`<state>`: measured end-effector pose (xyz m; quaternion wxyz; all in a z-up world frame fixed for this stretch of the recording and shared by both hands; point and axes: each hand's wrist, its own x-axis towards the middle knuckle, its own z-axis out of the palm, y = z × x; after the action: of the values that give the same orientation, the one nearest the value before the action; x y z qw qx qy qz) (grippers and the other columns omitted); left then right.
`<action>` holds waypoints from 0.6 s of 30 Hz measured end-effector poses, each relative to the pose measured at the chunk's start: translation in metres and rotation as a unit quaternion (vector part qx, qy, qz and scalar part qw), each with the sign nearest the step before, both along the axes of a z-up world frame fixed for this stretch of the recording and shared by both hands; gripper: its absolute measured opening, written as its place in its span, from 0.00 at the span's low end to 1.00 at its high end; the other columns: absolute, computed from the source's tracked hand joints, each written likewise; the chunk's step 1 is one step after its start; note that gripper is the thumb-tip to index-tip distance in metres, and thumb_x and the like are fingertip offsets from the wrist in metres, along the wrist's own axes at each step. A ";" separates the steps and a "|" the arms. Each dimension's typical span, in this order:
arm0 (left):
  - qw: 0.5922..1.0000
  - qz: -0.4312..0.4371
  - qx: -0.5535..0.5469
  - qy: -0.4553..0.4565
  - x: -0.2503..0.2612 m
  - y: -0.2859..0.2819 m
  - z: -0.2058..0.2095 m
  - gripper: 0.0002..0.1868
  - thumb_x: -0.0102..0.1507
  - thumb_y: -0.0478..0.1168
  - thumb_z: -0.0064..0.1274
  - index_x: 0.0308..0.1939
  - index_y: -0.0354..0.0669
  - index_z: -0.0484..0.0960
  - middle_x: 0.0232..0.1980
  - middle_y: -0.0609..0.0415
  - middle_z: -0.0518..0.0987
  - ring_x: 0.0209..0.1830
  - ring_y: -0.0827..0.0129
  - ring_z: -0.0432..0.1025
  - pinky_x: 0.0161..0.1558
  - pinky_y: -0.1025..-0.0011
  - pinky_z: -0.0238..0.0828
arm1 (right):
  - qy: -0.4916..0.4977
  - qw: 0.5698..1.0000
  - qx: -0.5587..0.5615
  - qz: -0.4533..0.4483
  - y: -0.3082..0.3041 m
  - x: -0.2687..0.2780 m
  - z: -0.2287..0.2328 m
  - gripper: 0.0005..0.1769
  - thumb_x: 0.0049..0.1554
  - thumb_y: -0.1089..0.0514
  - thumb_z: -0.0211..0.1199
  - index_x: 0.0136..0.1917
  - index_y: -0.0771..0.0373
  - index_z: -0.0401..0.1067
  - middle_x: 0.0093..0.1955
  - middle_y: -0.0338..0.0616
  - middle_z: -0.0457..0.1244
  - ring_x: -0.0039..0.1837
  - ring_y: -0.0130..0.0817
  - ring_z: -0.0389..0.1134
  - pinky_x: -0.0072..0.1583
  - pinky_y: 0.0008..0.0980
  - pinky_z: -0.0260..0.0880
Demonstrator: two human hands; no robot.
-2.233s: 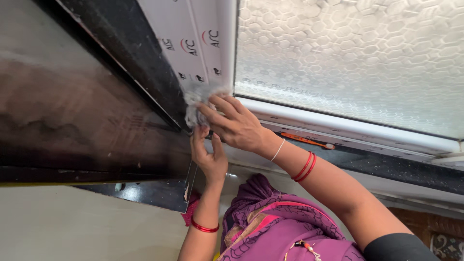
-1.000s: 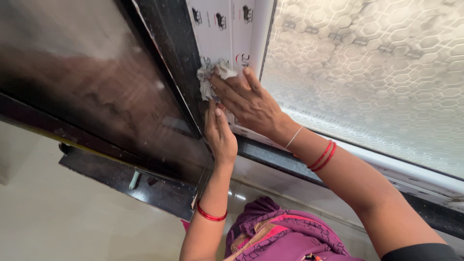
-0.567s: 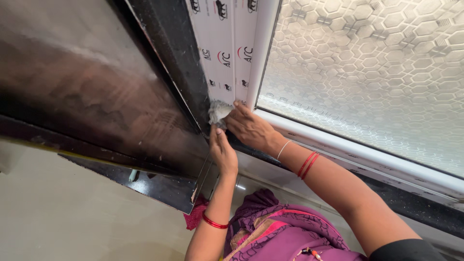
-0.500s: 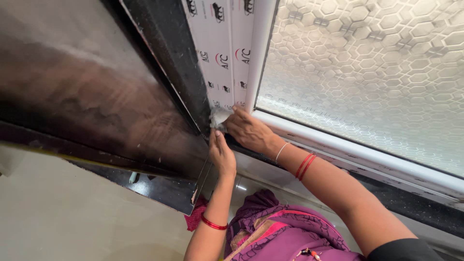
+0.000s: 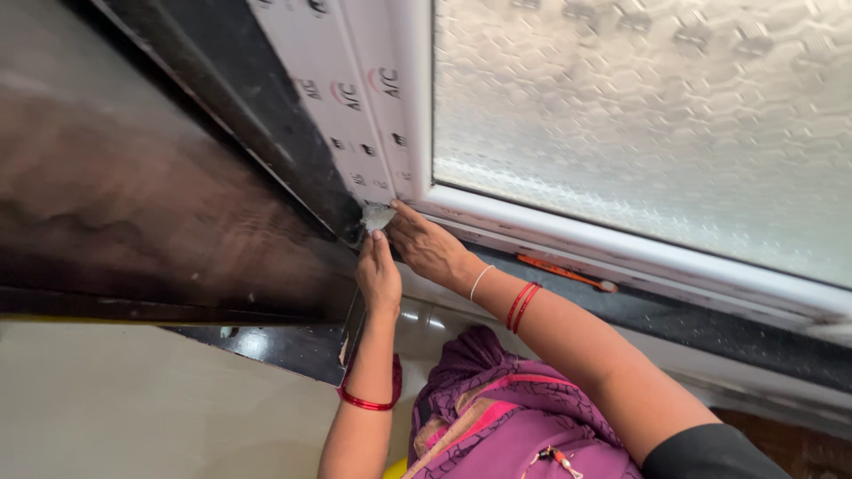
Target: The person wipes the white window frame and sill with a cloth, moving along the bottom, side, and corner sections. The person repeatedly wipes the same areas and occasionally folds the cloth while continuing to clean the frame.
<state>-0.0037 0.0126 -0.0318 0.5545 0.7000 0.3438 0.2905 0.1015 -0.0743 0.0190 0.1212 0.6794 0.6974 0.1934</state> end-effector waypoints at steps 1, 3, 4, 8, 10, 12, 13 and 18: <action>1.000 -0.007 0.004 0.003 -0.001 -0.002 0.003 0.30 0.74 0.55 0.35 0.64 0.34 0.76 0.63 0.36 0.78 0.65 0.49 0.73 0.62 0.61 0.67 | -0.005 1.000 0.016 -0.001 -0.006 -0.001 0.000 0.24 0.59 0.53 0.52 0.63 0.66 0.75 0.64 0.44 0.67 0.75 0.38 0.60 0.83 0.50 0.32; 1.000 -0.019 0.014 0.020 0.002 -0.010 0.007 0.29 0.73 0.55 0.36 0.63 0.35 0.78 0.60 0.36 0.80 0.62 0.47 0.74 0.59 0.60 0.68 | -0.018 0.999 0.047 -0.002 -0.015 -0.001 0.001 0.26 0.57 0.52 0.53 0.63 0.67 0.74 0.66 0.45 0.67 0.76 0.38 0.59 0.82 0.49 0.32; 0.999 -0.024 0.020 0.034 0.004 -0.016 0.008 0.28 0.73 0.55 0.37 0.62 0.36 0.79 0.58 0.36 0.81 0.60 0.47 0.76 0.58 0.60 0.69 | -0.012 0.999 0.041 -0.006 -0.021 0.001 0.001 0.26 0.57 0.52 0.52 0.63 0.67 0.74 0.66 0.46 0.66 0.76 0.38 0.59 0.82 0.49 0.32; 0.997 -0.042 0.066 0.020 0.010 -0.040 0.007 0.27 0.73 0.54 0.37 0.61 0.35 0.78 0.55 0.33 0.81 0.56 0.43 0.76 0.54 0.56 0.71 | 0.019 0.999 0.032 -0.007 -0.050 0.006 -0.004 0.26 0.56 0.52 0.52 0.62 0.68 0.74 0.67 0.49 0.65 0.77 0.41 0.58 0.82 0.49 0.31; 0.995 -0.051 0.073 0.047 0.018 -0.056 0.005 0.27 0.72 0.55 0.37 0.58 0.37 0.81 0.49 0.35 0.83 0.51 0.42 0.78 0.51 0.54 0.71 | 0.032 0.999 0.025 -0.008 -0.070 0.013 -0.009 0.26 0.56 0.52 0.52 0.61 0.69 0.74 0.67 0.50 0.65 0.77 0.42 0.58 0.81 0.50 0.30; 0.992 -0.067 0.082 0.071 0.021 -0.074 0.004 0.27 0.72 0.55 0.37 0.57 0.39 0.83 0.44 0.36 0.84 0.47 0.42 0.78 0.49 0.51 0.70 | 0.049 0.999 0.009 -0.013 -0.093 0.016 -0.015 0.25 0.57 0.53 0.52 0.61 0.70 0.75 0.66 0.51 0.65 0.76 0.45 0.58 0.82 0.51 0.30; 0.990 -0.080 0.088 0.079 0.022 -0.083 0.004 0.27 0.71 0.55 0.37 0.56 0.40 0.83 0.42 0.35 0.83 0.45 0.41 0.77 0.48 0.50 0.70 | 0.041 0.999 0.010 -0.018 -0.104 0.018 -0.018 0.25 0.57 0.53 0.53 0.61 0.69 0.75 0.66 0.50 0.65 0.76 0.44 0.58 0.82 0.52 0.30; 0.981 -0.153 0.114 0.031 0.023 -0.128 0.008 0.27 0.72 0.55 0.39 0.58 0.37 0.80 0.45 0.34 0.82 0.46 0.39 0.75 0.50 0.48 0.68 | -0.020 0.998 0.045 -0.036 -0.160 0.026 -0.029 0.28 0.51 0.53 0.54 0.61 0.67 0.75 0.67 0.46 0.65 0.77 0.37 0.57 0.81 0.53 0.24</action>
<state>0.0197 -0.1154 -0.0238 0.4981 0.8114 0.2147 0.2176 0.1272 -0.2341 -0.0100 0.1114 0.7049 0.6603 0.2339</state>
